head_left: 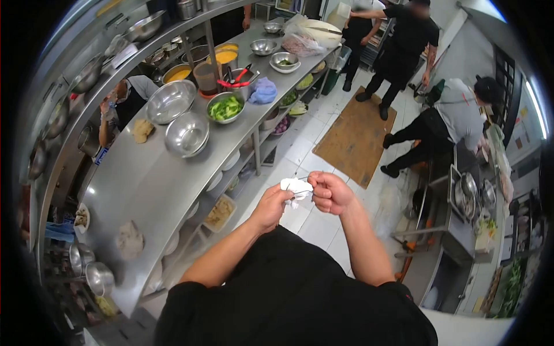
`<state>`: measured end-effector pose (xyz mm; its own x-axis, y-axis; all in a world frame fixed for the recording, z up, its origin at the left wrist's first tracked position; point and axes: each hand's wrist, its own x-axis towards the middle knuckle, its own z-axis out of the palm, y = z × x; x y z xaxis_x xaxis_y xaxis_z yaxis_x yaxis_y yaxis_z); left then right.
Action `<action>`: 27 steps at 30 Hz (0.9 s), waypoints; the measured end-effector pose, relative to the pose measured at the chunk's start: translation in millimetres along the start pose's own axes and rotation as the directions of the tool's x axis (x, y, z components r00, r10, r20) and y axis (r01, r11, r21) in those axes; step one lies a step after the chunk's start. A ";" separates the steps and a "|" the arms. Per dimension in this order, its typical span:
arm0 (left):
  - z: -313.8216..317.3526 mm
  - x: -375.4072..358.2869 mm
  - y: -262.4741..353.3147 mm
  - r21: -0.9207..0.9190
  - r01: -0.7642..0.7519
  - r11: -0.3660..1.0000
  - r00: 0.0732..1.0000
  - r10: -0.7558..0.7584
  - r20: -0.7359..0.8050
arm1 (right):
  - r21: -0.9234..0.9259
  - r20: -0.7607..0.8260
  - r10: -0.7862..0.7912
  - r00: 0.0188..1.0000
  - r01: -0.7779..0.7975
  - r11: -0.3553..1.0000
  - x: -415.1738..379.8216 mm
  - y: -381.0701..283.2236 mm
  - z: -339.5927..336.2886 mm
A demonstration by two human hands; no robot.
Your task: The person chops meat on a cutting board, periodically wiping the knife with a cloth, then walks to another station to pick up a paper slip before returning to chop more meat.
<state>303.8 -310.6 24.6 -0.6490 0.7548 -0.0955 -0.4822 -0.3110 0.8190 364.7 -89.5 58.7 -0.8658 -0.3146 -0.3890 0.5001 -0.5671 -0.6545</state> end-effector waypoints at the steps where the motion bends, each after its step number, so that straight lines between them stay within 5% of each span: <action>1: 0.7 26.0 -1.4 -0.077 0.014 0.997 1.000 -0.014 0.004 | 0.059 -0.005 -0.028 1.000 0.028 0.998 7.7 -10.4 -18.6; 8: 7.4 243.6 -8.6 -0.340 0.118 0.933 0.980 -0.053 0.193 | 0.265 -0.085 -0.135 0.987 0.153 0.952 51.3 -113.1 -161.9; 11: 17.1 358.1 -0.6 -0.357 0.201 0.912 0.954 -0.101 0.281 | 0.379 -0.185 -0.295 0.937 0.345 0.859 81.0 -161.4 -210.1; 15: 39.5 488.1 19.1 -0.319 0.255 0.913 0.944 -0.164 0.286 | -0.247 -0.411 -0.510 0.756 0.446 0.860 99.0 -245.5 -234.4; 16: 44.2 516.3 19.3 -0.317 0.265 0.911 0.940 -0.172 0.294 | -0.246 -0.420 -0.511 0.749 0.448 0.859 102.0 -264.2 -244.9; 18: 50.0 565.5 19.4 -0.267 0.277 0.923 0.936 -0.197 0.291 | -0.719 -0.312 -0.729 0.610 0.349 0.600 112.8 -293.8 -261.6; 20: 53.8 608.9 21.5 -0.210 0.270 0.940 0.949 -0.221 0.226 | -0.833 -0.246 -0.759 0.602 0.269 0.483 121.1 -327.8 -271.3; 23: 60.3 667.7 28.7 -0.074 0.288 0.955 0.953 -0.278 0.119 | -0.999 0.043 -0.761 0.647 0.037 -0.025 136.2 -387.4 -292.7; 24: 60.1 685.9 29.1 -0.023 0.306 0.952 0.944 -0.300 0.134 | -0.998 0.051 -0.756 0.652 0.050 -0.024 142.4 -404.7 -305.1; 27: 58.4 737.6 26.6 0.074 0.299 0.951 0.943 -0.307 0.127 | -0.991 -0.058 -0.417 0.907 -0.001 0.135 160.1 -460.9 -348.2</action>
<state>-153.4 271.6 9.1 -0.3897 0.8806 -0.2696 -0.6093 -0.0271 0.7925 0.7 386.6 72.3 -0.9931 -0.0044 -0.1173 0.0832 0.6783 -0.7301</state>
